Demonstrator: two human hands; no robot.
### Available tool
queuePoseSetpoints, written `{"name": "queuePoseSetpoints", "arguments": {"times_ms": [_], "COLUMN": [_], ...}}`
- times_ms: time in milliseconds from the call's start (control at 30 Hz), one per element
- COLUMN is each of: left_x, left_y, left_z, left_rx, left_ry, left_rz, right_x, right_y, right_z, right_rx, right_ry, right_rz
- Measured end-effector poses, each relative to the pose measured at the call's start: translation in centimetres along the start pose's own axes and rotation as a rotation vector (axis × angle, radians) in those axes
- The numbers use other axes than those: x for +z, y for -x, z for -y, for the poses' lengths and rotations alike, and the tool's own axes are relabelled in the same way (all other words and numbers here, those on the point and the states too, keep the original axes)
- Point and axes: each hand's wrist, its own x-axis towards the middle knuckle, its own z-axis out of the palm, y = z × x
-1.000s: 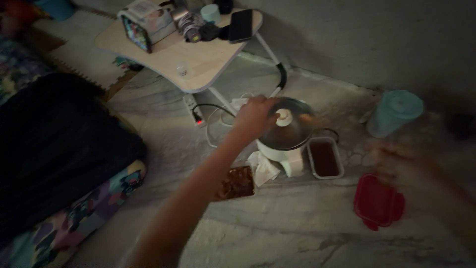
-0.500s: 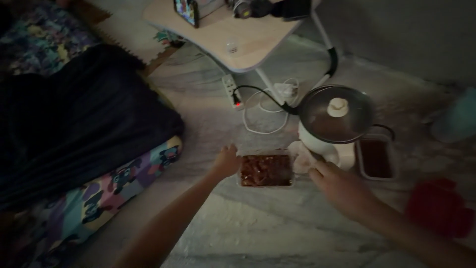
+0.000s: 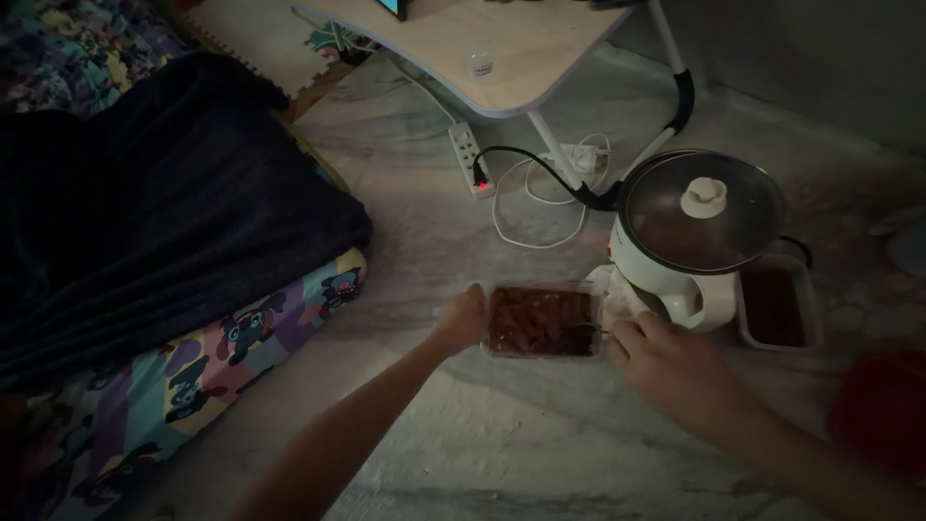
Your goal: Transferring food from a plastic container to an electric pot and a smaller bowl using a spoon.
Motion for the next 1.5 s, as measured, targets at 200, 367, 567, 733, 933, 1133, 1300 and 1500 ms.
{"name": "queuePoseSetpoints", "arguments": {"times_ms": [200, 367, 567, 733, 933, 1133, 1300, 1500], "left_x": [0.5, -0.1, 1.0, 0.0, -1.2, -0.8, 0.1, -2.3], "left_y": [-1.1, -1.1, -3.8, -2.6, -0.8, -0.6, -3.7, -2.4], "left_z": [0.9, -0.5, 1.7, 0.5, -1.1, -0.8, -0.6, -17.5], "left_rx": [0.323, 0.356, 0.344, 0.208, -0.063, -0.229, -0.034, 0.735], "left_ry": [-0.143, -0.183, -0.252, -0.190, 0.123, 0.370, 0.038, -0.040], "left_rz": [-0.168, -0.159, -0.133, -0.033, 0.121, 0.209, 0.141, -0.363], "right_x": [-0.6, 0.1, 2.8, 14.5, 19.3, 15.9, 11.9, 8.0], "right_y": [-2.0, -3.6, -3.5, 0.9, 4.6, 7.0, 7.6, 10.0], "right_z": [-0.2, -1.4, -3.6, -4.2, -4.3, -5.9, -6.0, -8.0], "right_rx": [-0.013, 0.077, 0.449, 0.731, 1.176, 1.154, 1.235, 1.310], "right_ry": [0.039, -0.035, -0.423, -0.702, -1.263, -1.196, -1.258, -1.472], "right_rz": [-0.031, 0.126, 0.380, 0.377, 0.392, 0.283, 0.297, 0.229]}}
